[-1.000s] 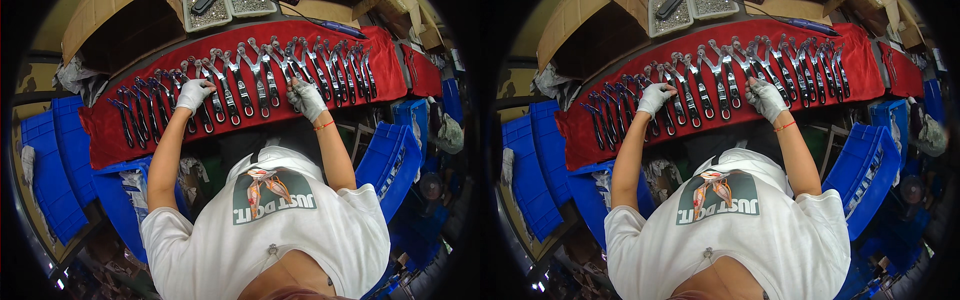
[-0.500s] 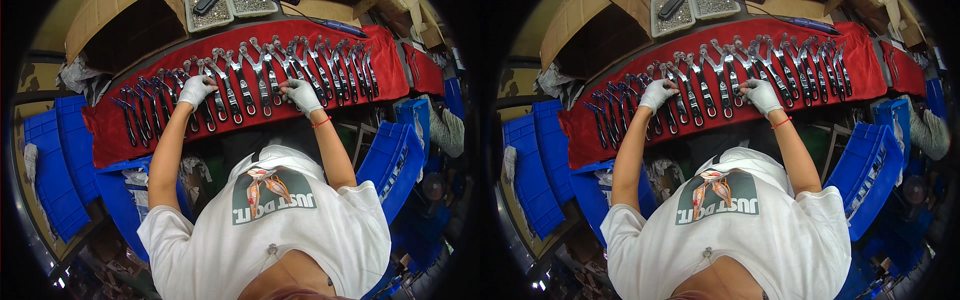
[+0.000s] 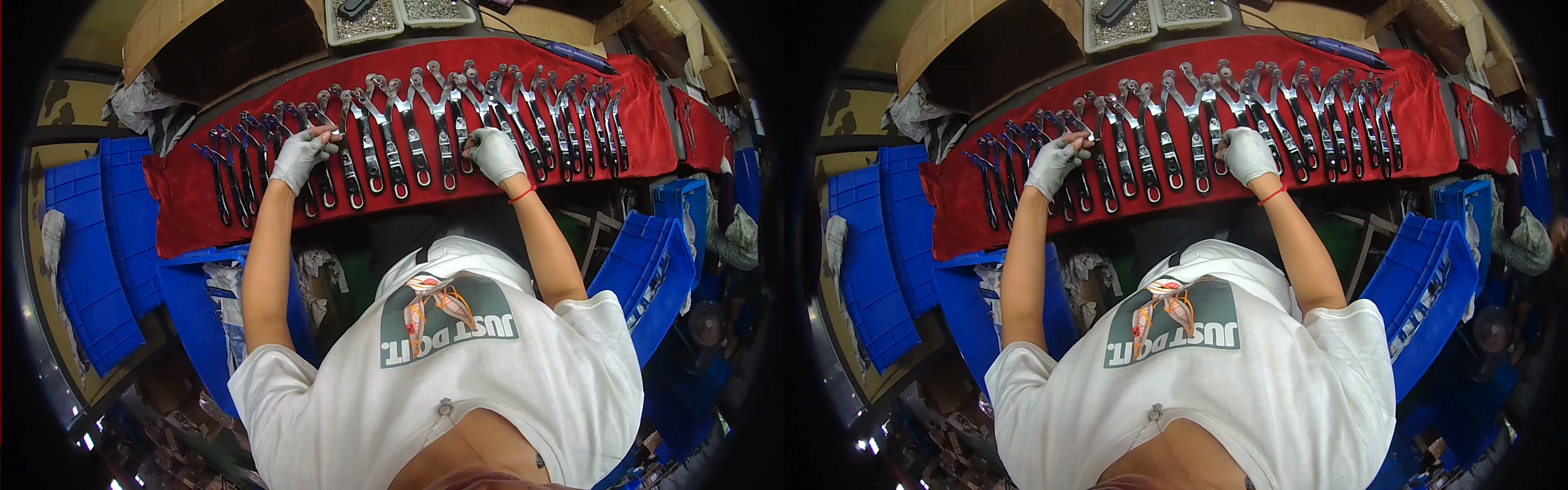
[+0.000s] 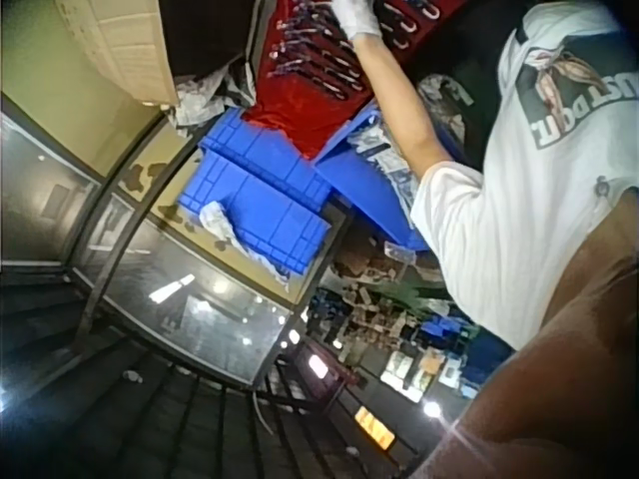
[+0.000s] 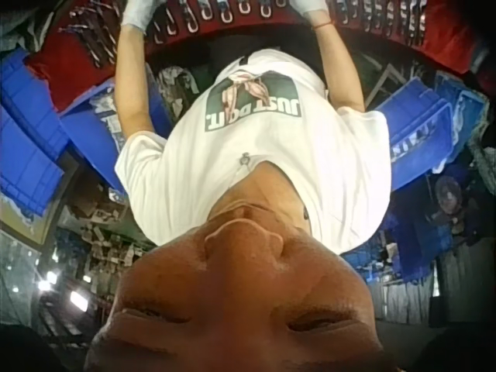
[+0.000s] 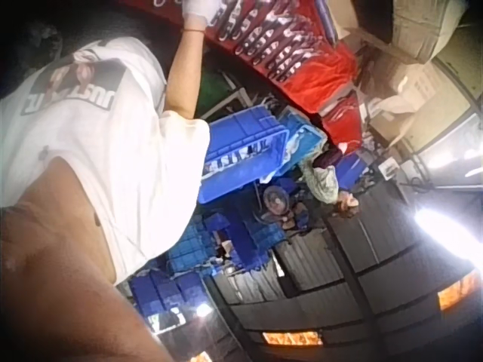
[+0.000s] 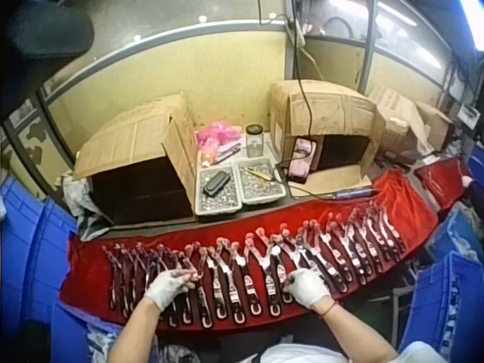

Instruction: Assembling adjustable wrenches by fitting the internal gear mechanisms into the metal handles.

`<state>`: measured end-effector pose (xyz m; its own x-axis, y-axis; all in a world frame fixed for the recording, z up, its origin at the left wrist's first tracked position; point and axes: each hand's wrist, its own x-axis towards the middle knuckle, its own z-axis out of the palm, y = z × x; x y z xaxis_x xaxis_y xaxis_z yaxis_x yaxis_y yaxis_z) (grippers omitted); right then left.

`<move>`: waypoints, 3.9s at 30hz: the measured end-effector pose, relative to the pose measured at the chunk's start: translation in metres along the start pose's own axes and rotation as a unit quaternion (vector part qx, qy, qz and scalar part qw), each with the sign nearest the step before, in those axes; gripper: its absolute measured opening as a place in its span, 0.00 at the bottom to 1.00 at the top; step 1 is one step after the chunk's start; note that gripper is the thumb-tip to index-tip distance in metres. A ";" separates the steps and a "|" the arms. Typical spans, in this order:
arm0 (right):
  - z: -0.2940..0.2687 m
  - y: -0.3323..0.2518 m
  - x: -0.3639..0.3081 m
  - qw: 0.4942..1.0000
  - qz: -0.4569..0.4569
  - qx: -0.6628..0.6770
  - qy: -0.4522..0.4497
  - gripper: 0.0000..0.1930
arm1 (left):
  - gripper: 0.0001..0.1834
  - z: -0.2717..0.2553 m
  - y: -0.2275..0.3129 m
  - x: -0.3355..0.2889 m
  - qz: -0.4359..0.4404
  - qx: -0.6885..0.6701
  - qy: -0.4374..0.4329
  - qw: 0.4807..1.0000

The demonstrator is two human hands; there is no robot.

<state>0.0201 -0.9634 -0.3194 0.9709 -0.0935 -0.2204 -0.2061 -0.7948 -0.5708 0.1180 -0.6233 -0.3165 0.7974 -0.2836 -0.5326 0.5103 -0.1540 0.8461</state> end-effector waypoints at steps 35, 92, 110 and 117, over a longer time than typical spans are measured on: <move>0.007 -0.013 -0.030 0.680 0.179 0.699 -0.131 0.11 | 0.16 -0.015 -0.001 0.006 0.004 -0.019 -0.060 0.998; 0.035 -0.026 -0.042 0.670 0.223 0.682 -0.187 0.11 | 0.12 -0.055 -0.014 -0.006 0.029 0.146 0.018 0.989; 0.046 -0.020 -0.050 0.669 0.201 0.686 -0.204 0.10 | 0.08 -0.053 -0.018 -0.025 0.052 0.364 0.123 0.922; 0.044 -0.026 -0.052 0.674 0.204 0.680 -0.203 0.11 | 0.08 -0.048 -0.011 -0.031 0.041 0.430 0.138 0.891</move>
<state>-0.0310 -0.9117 -0.3282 0.7429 0.2541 -0.6193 -0.6357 0.5578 -0.5337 0.1036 -0.5674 -0.3103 0.9302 -0.1016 -0.3527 0.1057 -0.8461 0.5225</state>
